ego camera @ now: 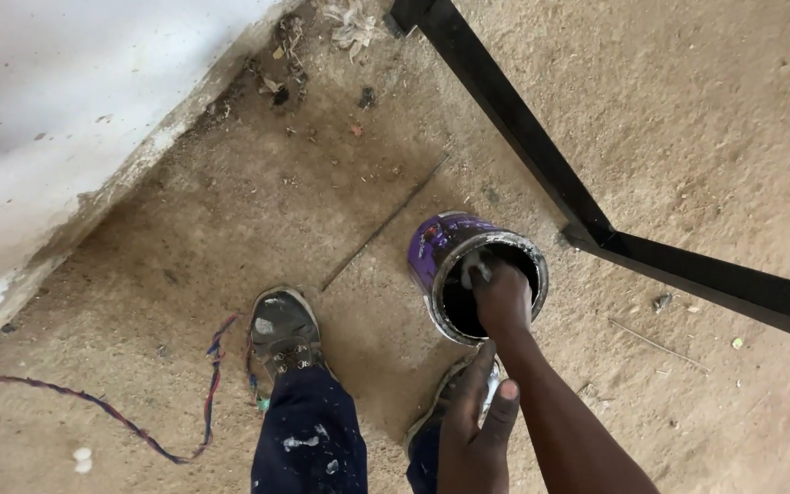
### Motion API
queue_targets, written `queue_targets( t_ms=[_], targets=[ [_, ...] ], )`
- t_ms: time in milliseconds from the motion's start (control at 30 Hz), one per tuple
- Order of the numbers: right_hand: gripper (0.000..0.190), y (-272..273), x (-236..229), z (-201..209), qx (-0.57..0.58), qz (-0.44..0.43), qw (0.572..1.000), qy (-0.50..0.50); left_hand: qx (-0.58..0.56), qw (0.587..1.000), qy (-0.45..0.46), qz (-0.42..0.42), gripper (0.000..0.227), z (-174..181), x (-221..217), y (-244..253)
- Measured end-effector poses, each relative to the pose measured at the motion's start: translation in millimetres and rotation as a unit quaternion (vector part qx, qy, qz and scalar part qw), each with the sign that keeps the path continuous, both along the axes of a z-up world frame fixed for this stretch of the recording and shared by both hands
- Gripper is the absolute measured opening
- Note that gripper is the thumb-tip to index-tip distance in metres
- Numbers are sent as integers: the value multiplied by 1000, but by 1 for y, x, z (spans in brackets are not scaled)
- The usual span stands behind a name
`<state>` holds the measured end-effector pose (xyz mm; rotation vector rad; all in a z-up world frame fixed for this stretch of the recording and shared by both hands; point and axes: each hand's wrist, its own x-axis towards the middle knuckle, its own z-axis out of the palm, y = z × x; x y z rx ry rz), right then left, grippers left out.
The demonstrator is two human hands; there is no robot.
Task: Painting a black metal frame using a small sponge dipped in a paint bucket to cover joints and surfaces.
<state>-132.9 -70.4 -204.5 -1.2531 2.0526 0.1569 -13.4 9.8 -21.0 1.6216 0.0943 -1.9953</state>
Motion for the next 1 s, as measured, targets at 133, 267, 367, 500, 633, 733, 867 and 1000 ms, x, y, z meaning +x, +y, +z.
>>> queue_targets(
  t_ms=[133,267,367,500,633,733,867,1000],
  targets=[
    [39,3,-5,-9,26,-2,999,39,2,1000,-6,11,85,-1,2,-3],
    [23,-3,-3,16,38,-121,992,-27,31,999,-25,-1,91,-5,8,-7],
    [21,-20,6,55,112,-248,959,-78,69,994,-77,-41,89,-7,16,-12],
    [23,-26,9,73,159,-478,855,-126,118,985,-121,-17,69,-4,25,-22],
    [9,-15,-3,54,155,-497,845,-122,134,981,-138,-10,67,-4,28,-24],
    [7,-11,1,54,149,-521,830,-135,138,980,-143,-14,63,-4,29,-24],
    [29,-10,16,65,157,-411,883,-163,133,979,-150,-15,66,-5,30,-21],
    [31,-8,24,60,158,-368,901,-169,134,981,-143,-7,62,-5,32,-23]
  ],
)
